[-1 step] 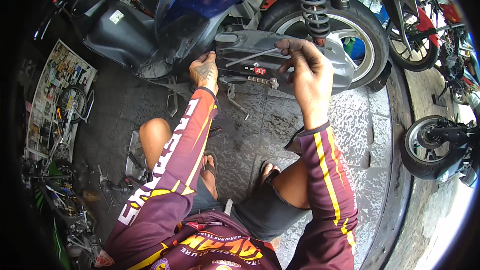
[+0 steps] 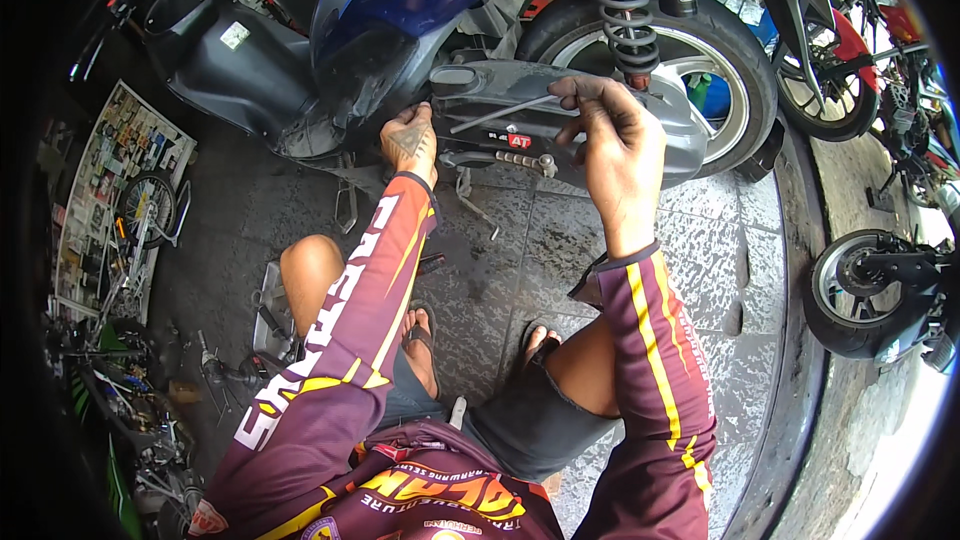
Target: The person removes a plastic cover from a motorcycle by hand and with a screwdriver, then uses a cloth to wipe down the internal components and the removed part.
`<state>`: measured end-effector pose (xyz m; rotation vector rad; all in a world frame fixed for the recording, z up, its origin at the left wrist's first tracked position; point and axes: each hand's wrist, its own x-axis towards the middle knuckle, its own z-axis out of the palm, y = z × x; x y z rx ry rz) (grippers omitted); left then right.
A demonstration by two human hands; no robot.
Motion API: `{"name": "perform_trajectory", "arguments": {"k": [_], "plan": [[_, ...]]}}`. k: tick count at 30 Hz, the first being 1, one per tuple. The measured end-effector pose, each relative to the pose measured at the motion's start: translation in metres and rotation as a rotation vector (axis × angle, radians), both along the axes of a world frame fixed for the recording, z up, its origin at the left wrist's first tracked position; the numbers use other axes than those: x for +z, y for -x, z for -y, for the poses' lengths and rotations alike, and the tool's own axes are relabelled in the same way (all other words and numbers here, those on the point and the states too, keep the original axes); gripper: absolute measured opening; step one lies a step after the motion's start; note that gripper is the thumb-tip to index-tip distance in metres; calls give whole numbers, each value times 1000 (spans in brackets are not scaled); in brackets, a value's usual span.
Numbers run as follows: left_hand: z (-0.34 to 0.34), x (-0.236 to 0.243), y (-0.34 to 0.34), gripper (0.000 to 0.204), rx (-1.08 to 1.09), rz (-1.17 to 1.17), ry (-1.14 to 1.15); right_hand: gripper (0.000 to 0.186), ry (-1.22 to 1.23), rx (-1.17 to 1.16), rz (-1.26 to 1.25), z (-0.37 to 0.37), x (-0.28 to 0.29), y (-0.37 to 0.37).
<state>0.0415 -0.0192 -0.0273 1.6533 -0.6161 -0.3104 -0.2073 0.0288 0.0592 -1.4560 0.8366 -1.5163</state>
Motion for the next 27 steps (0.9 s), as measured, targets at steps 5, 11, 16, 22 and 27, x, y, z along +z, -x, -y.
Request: {"name": "perform_trajectory", "arguments": {"k": [5,11,16,22,27], "plan": [[11,0,2,26,34,32,-55,22,19,-23,-8,-2,0,3],[9,-5,1,32,69,142,-26,13,-35,-123,29,-7,0,10],[-9,3,-1,31,-75,129,101,16,-40,-40,-12,-10,-3,17],[-20,-4,-7,24,-180,205,101,16,-97,-47,-52,-2,-3,20],[-19,-9,-19,21,-253,217,102,16,-105,-1,-51,4,-4,5]]}}
